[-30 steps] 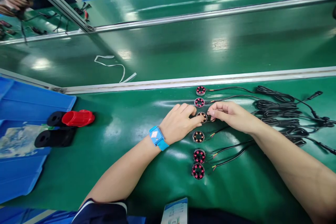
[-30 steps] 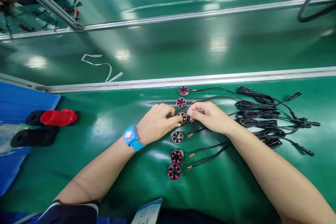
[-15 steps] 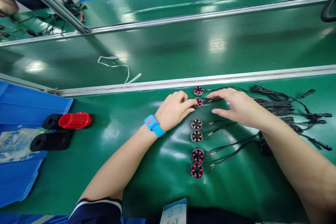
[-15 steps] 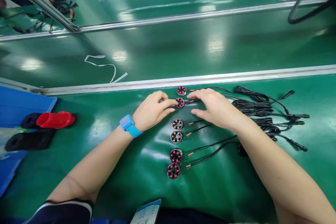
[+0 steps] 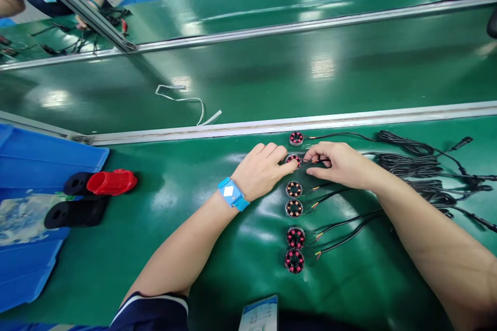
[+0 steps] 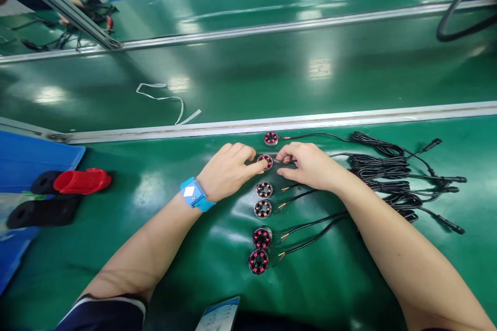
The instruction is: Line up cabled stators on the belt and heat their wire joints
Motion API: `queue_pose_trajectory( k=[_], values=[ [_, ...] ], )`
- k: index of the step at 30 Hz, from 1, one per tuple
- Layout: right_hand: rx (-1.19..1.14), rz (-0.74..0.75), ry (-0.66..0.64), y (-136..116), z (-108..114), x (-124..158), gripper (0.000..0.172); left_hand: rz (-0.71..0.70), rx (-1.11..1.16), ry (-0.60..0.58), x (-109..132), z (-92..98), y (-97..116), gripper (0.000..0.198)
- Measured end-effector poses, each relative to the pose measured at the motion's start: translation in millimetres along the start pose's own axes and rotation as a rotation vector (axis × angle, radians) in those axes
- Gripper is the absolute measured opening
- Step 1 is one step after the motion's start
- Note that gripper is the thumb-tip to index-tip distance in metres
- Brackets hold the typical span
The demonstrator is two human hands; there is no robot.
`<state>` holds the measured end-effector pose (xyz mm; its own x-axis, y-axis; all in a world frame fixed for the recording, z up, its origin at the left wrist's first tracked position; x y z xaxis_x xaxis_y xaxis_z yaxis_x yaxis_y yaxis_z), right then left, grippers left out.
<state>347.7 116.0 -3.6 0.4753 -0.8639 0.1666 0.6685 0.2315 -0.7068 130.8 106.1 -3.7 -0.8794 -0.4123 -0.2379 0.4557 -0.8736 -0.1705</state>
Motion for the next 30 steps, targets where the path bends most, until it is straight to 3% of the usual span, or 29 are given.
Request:
queue_pose_trajectory(
  k=[9, 13, 16, 20, 23, 26, 30],
  values=[
    [-0.596, -0.221, -0.094, 2.6, -1.6, -0.6, 0.022, -0.011, 0.013, 0.020, -0.6, 8.4, 8.4, 0.013],
    [-0.700, -0.303, -0.106, 6.9, -7.9, -2.8, 0.018, -0.004, 0.031, 0.012, -1.5, 6.1, 7.5, 0.014],
    [-0.666, -0.281, -0.110, 6.1, -9.5, -3.1, 0.019, 0.017, 0.082, 0.012, -1.0, 2.1, 6.7, 0.022],
    [-0.433, -0.213, -0.112, 3.0, -2.5, 1.2, 0.028, 0.027, 0.225, -0.034, 2.4, -1.8, 7.1, 0.032],
    [-0.270, -0.172, 0.026, 3.1, 12.5, 6.3, 0.028, 0.083, 0.364, -0.012, 3.3, -1.1, 0.6, 0.032],
    [-0.281, -0.138, 0.201, 3.1, 30.5, 7.8, 0.025, 0.185, 0.398, 0.057, -2.0, -3.7, -15.4, 0.032],
    [-0.063, -0.022, 0.248, 2.4, 39.2, -4.8, 0.030, 0.217, 0.289, 0.040, -19.2, -20.6, -34.0, 0.031]
  ],
)
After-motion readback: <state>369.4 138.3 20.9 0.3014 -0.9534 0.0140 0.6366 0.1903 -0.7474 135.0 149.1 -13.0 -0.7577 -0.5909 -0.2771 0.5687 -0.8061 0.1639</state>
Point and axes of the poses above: each hand's wrist, its own x-axis away from the middle knuckle, its own z-axis out of the back of the hand, y = z × x, the point moved 2 cm from there along -x, towards the middle knuckle, and after that the axes turned 7 degrees about -z, right-handed, at the moved point
